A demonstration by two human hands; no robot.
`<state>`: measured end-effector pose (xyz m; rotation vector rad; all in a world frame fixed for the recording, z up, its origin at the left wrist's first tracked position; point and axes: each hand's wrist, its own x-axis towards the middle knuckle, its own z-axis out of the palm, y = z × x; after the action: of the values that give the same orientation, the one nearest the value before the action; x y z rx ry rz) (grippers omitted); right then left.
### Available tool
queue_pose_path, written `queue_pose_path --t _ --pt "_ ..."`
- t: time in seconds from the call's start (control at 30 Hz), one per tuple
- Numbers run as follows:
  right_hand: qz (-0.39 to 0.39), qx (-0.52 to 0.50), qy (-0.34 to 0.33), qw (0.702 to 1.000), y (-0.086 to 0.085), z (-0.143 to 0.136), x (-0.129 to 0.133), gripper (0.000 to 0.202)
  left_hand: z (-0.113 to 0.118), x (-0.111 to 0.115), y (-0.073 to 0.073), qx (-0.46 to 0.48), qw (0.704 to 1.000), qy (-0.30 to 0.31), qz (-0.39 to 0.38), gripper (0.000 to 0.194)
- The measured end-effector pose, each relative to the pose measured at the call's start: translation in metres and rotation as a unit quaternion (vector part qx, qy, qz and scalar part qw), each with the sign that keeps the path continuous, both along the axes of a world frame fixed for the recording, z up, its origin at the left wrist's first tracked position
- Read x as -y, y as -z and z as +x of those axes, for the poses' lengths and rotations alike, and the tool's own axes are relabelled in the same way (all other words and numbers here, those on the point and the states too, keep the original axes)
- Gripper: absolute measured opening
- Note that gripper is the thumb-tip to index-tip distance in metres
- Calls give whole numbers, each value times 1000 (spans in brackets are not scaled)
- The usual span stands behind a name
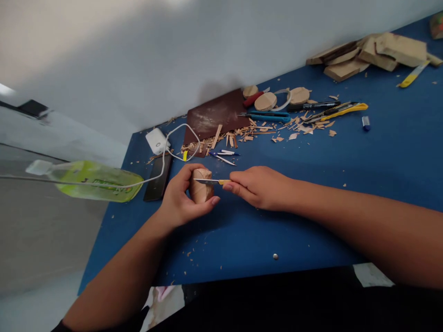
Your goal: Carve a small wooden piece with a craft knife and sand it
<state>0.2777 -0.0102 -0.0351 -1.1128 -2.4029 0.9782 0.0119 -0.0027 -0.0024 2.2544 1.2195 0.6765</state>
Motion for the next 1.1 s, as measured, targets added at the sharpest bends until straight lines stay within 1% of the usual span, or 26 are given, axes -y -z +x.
queue_pose_path --t 0.17,0.47,0.63,0.73,0.87,1.1 --pt "-19 8 -17 1000 -4 -1 1 50 2 3 -4 -3 1000 20 -7 68" --pt "-16 0 -44 999 -7 -1 1 53 2 4 -6 0 999 29 -15 68" --pt "-4 58 -19 998 -12 -4 3 51 4 7 -7 9 999 23 -29 66" --pt "6 79 -2 997 -12 -4 3 51 4 7 -7 13 999 15 -38 67" --pt "15 82 17 996 -8 -5 1 54 4 7 -5 17 999 2 -46 66" --pt "6 58 16 998 -4 -4 -2 54 4 5 -5 21 998 -6 -52 68"
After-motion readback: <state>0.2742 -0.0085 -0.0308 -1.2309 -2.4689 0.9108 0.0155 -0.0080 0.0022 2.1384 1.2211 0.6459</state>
